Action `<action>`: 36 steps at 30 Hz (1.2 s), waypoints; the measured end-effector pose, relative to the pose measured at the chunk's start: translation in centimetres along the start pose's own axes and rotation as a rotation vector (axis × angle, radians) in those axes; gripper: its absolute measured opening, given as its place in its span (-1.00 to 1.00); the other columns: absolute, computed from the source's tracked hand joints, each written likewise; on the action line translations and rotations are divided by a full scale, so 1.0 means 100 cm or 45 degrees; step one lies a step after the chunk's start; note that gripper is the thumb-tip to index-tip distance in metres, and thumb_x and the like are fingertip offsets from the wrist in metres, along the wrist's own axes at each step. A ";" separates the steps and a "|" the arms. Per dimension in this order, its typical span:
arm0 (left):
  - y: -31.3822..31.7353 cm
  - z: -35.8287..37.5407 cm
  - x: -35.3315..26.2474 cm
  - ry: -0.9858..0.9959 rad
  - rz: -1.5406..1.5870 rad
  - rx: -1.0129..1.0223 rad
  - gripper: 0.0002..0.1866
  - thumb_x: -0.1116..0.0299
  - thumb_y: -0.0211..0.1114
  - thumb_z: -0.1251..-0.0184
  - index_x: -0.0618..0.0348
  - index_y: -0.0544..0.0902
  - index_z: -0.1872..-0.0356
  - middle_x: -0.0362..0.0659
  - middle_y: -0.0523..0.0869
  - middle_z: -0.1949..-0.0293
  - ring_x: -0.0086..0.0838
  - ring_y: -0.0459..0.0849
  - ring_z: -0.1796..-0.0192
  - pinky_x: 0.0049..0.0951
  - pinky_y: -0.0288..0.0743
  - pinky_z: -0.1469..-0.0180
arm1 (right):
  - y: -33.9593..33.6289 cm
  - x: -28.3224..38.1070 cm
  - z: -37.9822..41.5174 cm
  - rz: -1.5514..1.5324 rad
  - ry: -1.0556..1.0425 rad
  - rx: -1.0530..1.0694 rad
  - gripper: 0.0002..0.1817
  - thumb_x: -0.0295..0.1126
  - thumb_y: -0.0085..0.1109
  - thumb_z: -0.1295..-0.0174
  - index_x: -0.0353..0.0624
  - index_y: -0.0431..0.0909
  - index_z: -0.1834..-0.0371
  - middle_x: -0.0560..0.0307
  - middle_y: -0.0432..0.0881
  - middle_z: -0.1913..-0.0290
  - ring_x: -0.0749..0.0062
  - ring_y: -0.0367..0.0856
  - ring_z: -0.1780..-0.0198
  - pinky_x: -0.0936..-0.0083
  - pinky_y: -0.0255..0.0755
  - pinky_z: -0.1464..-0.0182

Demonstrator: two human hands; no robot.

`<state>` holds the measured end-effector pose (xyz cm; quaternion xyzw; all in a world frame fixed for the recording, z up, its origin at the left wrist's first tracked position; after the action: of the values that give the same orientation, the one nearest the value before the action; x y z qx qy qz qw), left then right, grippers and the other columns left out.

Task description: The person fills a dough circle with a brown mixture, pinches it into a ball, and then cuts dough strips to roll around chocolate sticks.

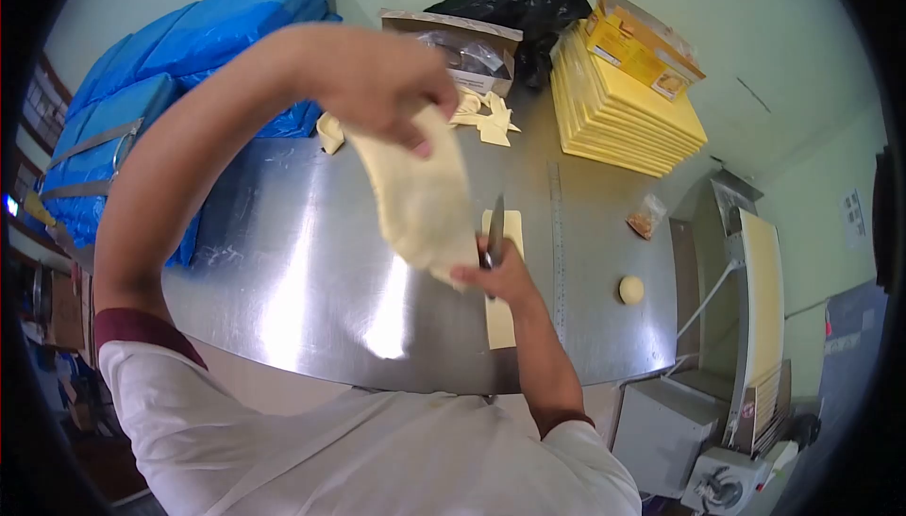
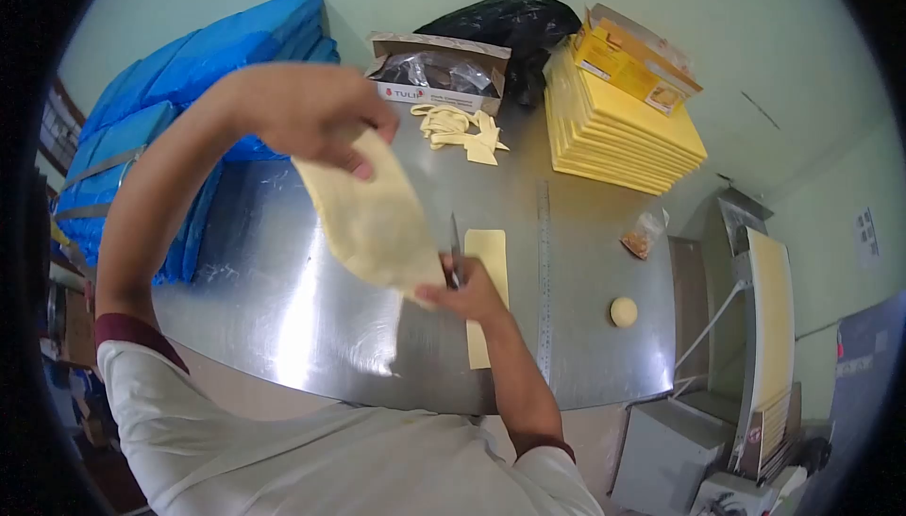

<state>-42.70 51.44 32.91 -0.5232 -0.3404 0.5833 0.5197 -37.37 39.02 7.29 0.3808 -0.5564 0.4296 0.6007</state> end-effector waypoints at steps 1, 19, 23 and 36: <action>0.020 0.002 0.012 -0.021 0.027 0.099 -0.70 0.32 0.46 -0.16 0.24 0.66 0.14 0.03 0.73 0.31 -0.07 0.72 0.21 -0.15 0.54 0.11 | 0.007 -0.009 0.020 0.026 0.050 0.002 -0.64 -0.34 0.60 -0.08 -0.22 0.72 0.09 0.35 0.71 0.30 0.68 0.53 0.35 0.61 0.41 0.27; 0.291 0.044 0.172 -0.429 0.618 -1.256 -0.45 0.51 0.29 -0.22 0.14 0.51 -0.30 0.15 0.48 -0.36 0.08 0.47 -0.38 -0.07 0.36 -0.41 | 0.089 -0.054 0.113 0.777 0.285 -0.180 -0.68 -0.43 0.33 -0.17 -0.23 0.57 0.01 -0.06 0.68 0.34 0.02 0.67 0.34 0.19 0.53 0.25; 0.298 0.010 0.153 -0.426 0.390 -0.981 -0.36 0.24 0.37 -0.28 0.05 0.47 -0.41 0.11 0.41 -0.45 0.00 0.35 -0.49 0.01 0.18 -0.51 | 0.029 -0.049 0.102 0.727 0.475 -0.469 -0.67 -0.39 0.42 -0.15 -0.29 0.55 0.09 -0.01 0.63 0.41 0.14 0.62 0.43 0.31 0.49 0.29; 0.289 -0.041 0.147 -0.327 0.430 -0.664 -0.55 0.08 0.52 -0.14 -0.06 0.67 -0.05 -0.09 0.51 -0.32 -0.18 0.31 -0.52 0.16 -0.02 -0.56 | -0.139 -0.106 0.219 1.153 0.846 -1.223 -0.59 -0.23 0.56 -0.08 -0.32 0.57 0.27 -0.05 0.65 0.36 0.04 0.64 0.34 0.18 0.51 0.22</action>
<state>-44.64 58.43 1.01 -0.6099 -0.4493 0.6156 0.2172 -31.89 12.77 -0.95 -0.3412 -0.5746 0.4373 0.6018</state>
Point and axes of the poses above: each hand's wrist, its own z-axis away from the middle knuckle, its own y-axis out of the palm, x = y × z, the point moved 10 cm from there along -z, towards the middle knuckle
